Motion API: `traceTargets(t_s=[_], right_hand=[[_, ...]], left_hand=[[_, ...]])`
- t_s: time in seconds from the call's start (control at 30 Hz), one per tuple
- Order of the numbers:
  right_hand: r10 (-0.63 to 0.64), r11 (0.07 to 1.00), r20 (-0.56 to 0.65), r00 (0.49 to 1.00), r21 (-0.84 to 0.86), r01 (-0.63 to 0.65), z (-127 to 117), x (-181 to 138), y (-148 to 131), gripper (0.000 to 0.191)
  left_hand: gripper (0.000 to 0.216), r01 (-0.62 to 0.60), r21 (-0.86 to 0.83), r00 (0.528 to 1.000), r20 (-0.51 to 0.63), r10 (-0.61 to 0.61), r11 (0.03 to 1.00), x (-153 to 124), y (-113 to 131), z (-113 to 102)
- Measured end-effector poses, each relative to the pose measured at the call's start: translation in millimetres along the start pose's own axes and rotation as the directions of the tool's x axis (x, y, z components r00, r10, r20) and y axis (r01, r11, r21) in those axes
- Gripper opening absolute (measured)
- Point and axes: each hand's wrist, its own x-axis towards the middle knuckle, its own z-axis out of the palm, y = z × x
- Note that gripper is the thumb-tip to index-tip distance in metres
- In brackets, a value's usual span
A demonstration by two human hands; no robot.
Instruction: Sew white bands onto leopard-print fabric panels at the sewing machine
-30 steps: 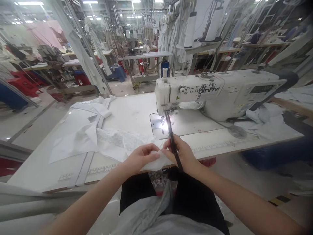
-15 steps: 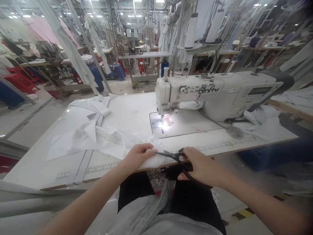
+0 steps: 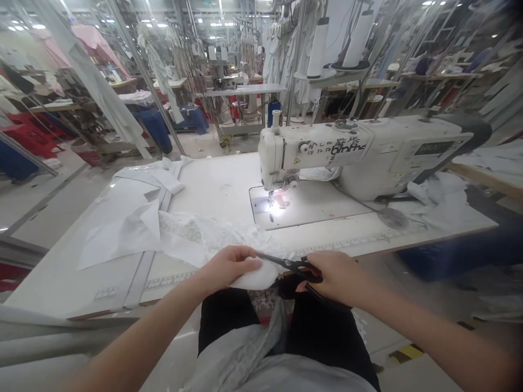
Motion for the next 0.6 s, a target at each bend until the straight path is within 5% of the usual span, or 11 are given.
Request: traceTargets(t_s=[0.17, 0.33, 0.43, 0.53, 0.6], right_hand=[[0.229, 0.971, -0.113, 0.967, -0.043, -0.235, -3.9, 25.0, 56.0, 0.035], [0.316, 0.942, -0.254, 0.914, -0.027, -0.334, -20.8, 44.2, 102.8, 0.023], [0.236, 0.969, -0.32, 0.917, 0.013, -0.245, -22.8, 44.3, 75.6, 0.018], [0.066, 0.988, -0.315, 0.947, 0.154, -0.017, -13.7, 43.0, 18.6, 0.029], [-0.05, 0.84, -0.307, 0.95, 0.501, 0.206, -7.3, 42.3, -17.0, 0.031]], left_hand=[[0.025, -0.161, 0.327, 0.986, 0.02, 0.163, 0.931, -12.9, 8.1, -17.6], [0.019, -0.279, 0.756, 0.874, -0.056, 0.483, 0.592, -3.8, -2.1, -22.8], [0.021, -0.296, 0.872, 0.762, -0.031, 0.647, 0.39, 9.7, -12.9, -25.5], [0.024, -0.289, 0.903, 0.636, -0.068, 0.769, 0.319, 15.8, -13.7, -17.5], [0.024, -0.336, 0.877, 0.591, -0.089, 0.802, 0.345, 12.3, -7.0, -4.5]])
